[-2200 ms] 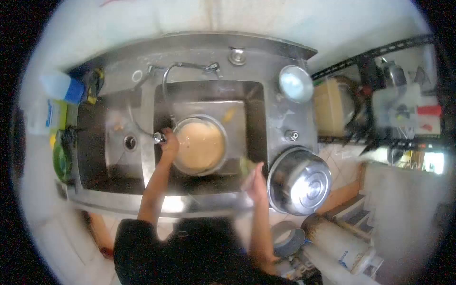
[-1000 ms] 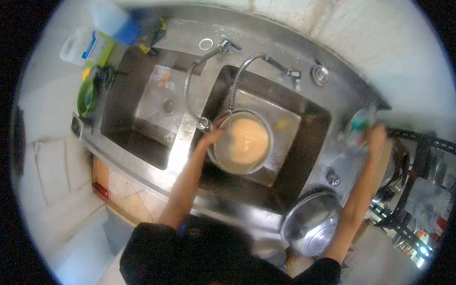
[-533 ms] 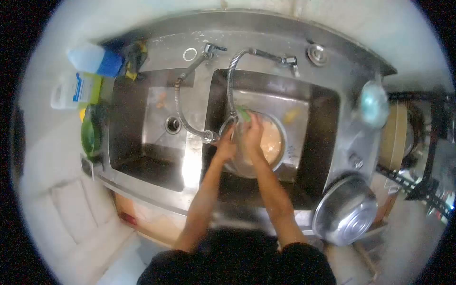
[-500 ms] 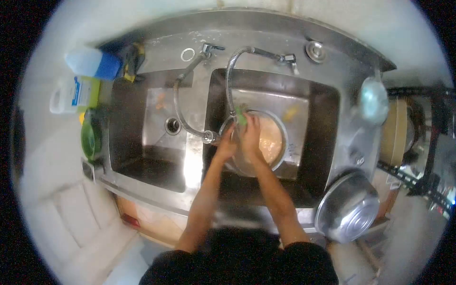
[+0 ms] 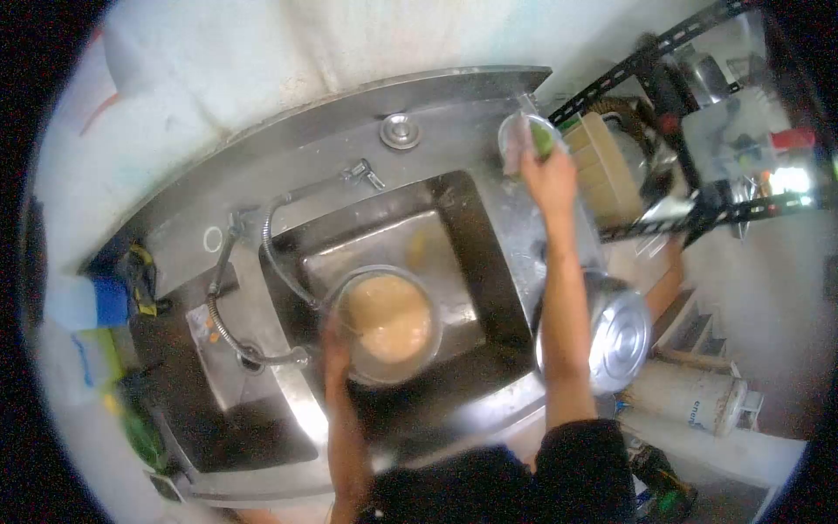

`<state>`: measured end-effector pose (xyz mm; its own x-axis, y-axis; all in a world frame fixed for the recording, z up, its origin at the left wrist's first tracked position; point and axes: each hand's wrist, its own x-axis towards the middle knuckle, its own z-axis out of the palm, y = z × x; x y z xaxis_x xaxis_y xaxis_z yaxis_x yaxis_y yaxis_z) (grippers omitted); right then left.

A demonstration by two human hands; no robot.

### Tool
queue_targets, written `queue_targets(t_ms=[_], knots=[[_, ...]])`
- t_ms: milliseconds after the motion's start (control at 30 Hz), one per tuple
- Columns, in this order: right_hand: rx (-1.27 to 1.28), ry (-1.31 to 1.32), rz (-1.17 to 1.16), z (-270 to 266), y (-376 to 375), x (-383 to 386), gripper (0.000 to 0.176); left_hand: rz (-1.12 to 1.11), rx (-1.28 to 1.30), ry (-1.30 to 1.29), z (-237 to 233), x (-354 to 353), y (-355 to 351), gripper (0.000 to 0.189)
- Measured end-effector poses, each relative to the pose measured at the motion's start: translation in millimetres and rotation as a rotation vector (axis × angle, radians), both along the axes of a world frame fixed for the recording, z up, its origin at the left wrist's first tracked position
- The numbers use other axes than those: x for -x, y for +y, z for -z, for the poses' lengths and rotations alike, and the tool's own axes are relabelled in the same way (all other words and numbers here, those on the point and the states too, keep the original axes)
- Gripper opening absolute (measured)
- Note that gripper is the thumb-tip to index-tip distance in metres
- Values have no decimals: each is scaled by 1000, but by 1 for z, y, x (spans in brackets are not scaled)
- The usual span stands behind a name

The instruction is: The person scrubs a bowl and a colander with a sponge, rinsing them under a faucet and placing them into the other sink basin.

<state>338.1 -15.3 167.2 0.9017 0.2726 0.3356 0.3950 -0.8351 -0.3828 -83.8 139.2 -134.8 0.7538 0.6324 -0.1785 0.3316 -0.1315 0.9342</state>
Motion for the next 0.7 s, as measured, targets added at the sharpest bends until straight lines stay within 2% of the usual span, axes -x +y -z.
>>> queue_targets(t_ms=[33, 67, 100, 133, 167, 200, 233, 267, 300, 333, 367, 400, 433, 467, 500, 533, 567, 633, 667, 700], knots=[[0, -9, 3, 5, -5, -28, 45, 3, 0, -9, -1, 4, -7, 70], [326, 176, -19, 15, -8, -57, 48, -60, 0, 29, -6, 8, -12, 70], [648, 354, -41, 23, -5, -76, 52, -128, -4, 60, -32, -3, -10, 70], [742, 436, -86, 36, -4, -91, 54, -134, 62, 117, -61, -13, -7, 70], [839, 520, -123, 51, -3, -105, 57, -139, 66, 45, -56, -15, -7, 69], [740, 557, -129, 86, -10, -133, 58, -133, 73, -29, -46, -6, -11, 69], [700, 593, -223, 74, 0, -119, 61, -105, 85, -187, -14, -1, -8, 71], [1175, 418, -396, 122, 0, -148, 63, -193, 71, 14, 1, 11, -15, 74], [987, 143, -240, 227, -27, -190, 65, -128, 108, -102, 12, 4, -9, 75], [840, 287, -278, 167, -17, -160, 65, -157, 178, -195, -6, -6, -10, 71], [901, -17, -278, 248, -35, -209, 58, -259, 369, 49, -64, -24, -9, 64], [616, 237, -254, 184, -30, -172, 53, -241, 298, 50, -99, -33, -17, 56], [311, 453, -199, 109, -22, -128, 48, -211, 284, 32, -75, -30, -10, 56], [291, 432, -181, 94, -21, -115, 48, -182, 195, 5, -27, -16, 1, 54], [171, 470, -46, 83, -18, -107, 44, -165, 110, -22, 9, -9, 7, 52], [49, 511, 82, 72, -14, -105, 40, -161, 98, -41, 28, -9, 6, 52], [31, 505, 81, 65, -11, -105, 40, -138, -9, -76, 29, -9, 7, 52], [313, 446, -257, 53, -12, -106, 43, -110, -122, -103, 32, -8, 4, 51], [156, 347, -191, 65, -8, -113, 40, -126, -267, -124, 23, -14, -6, 52], [147, 358, -183, 66, -2, -102, 40, -142, -409, -138, 3, -18, -20, 53]])
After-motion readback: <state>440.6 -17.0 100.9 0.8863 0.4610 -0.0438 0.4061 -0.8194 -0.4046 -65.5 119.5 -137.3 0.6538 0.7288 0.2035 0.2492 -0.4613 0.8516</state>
